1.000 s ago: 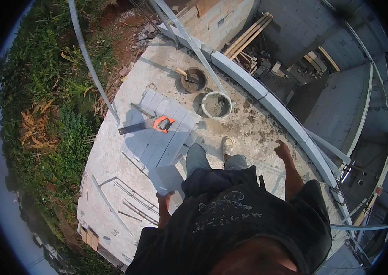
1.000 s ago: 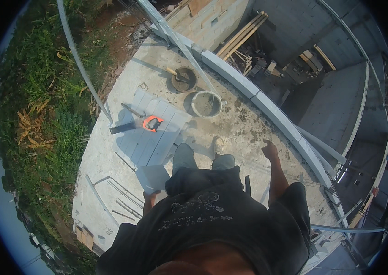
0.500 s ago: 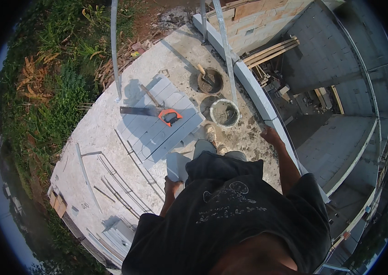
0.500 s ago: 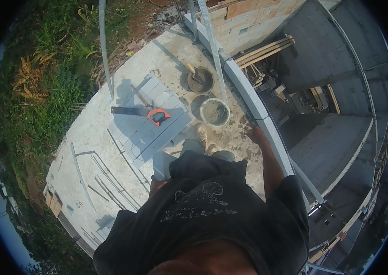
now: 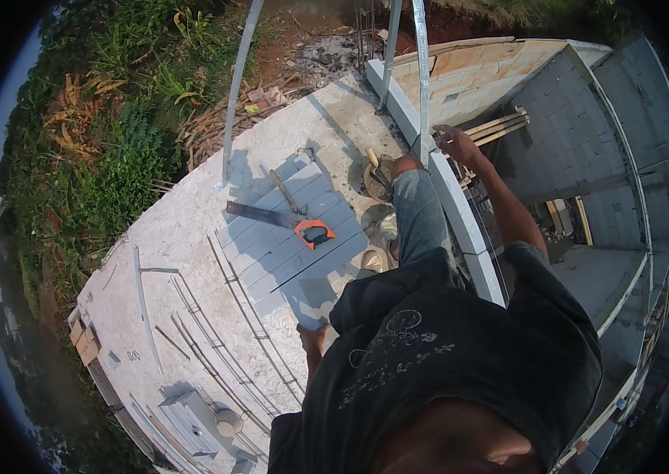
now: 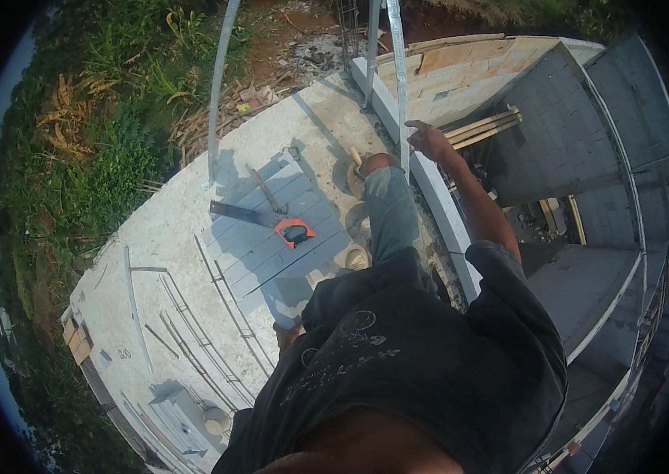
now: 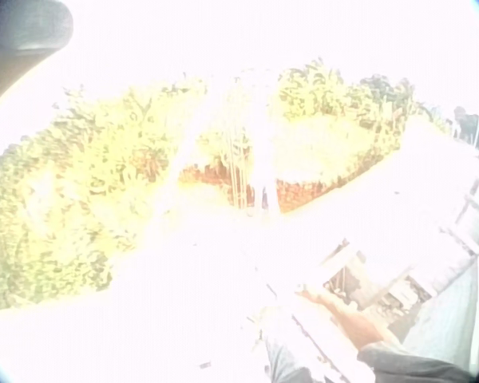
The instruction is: The person is cutting lightweight concrete blocks with a saw and then laying them using mortar and a trowel on a wall structure.
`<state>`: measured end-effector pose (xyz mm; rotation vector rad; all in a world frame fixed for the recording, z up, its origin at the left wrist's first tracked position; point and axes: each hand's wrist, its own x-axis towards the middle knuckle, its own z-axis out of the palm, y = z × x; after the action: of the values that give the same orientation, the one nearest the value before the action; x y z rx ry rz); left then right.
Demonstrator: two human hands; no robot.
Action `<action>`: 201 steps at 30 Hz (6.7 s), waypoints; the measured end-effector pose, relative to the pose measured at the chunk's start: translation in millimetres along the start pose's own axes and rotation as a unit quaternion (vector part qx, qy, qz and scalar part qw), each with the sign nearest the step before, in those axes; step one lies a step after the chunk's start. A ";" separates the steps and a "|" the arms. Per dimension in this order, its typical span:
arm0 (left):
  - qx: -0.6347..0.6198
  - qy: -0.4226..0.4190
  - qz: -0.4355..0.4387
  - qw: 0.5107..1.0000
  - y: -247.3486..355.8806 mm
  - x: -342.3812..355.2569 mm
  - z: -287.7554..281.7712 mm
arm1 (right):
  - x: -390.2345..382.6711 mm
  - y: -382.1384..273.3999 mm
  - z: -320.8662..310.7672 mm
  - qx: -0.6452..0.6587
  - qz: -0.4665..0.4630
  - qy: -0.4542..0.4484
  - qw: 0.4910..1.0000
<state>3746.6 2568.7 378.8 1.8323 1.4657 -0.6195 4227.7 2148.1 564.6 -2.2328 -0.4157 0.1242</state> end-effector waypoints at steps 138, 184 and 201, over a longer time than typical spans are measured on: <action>0.601 -0.328 0.666 0.297 997.0 162.3 183.7 | 437.4 179.6 214.5 -0.175 0.319 0.110 0.925; 0.546 -0.307 0.772 0.110 842.9 402.9 552.6 | 244.6 341.7 414.5 -0.012 0.832 0.190 0.520; 0.318 -0.562 0.747 0.156 910.3 395.6 494.2 | 329.7 304.6 623.6 -0.064 0.744 0.595 0.298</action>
<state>4753.1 2336.1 -24.2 1.3353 -1.8690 -0.9259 4473.0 2535.3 -52.0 -1.2954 2.4983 -0.6193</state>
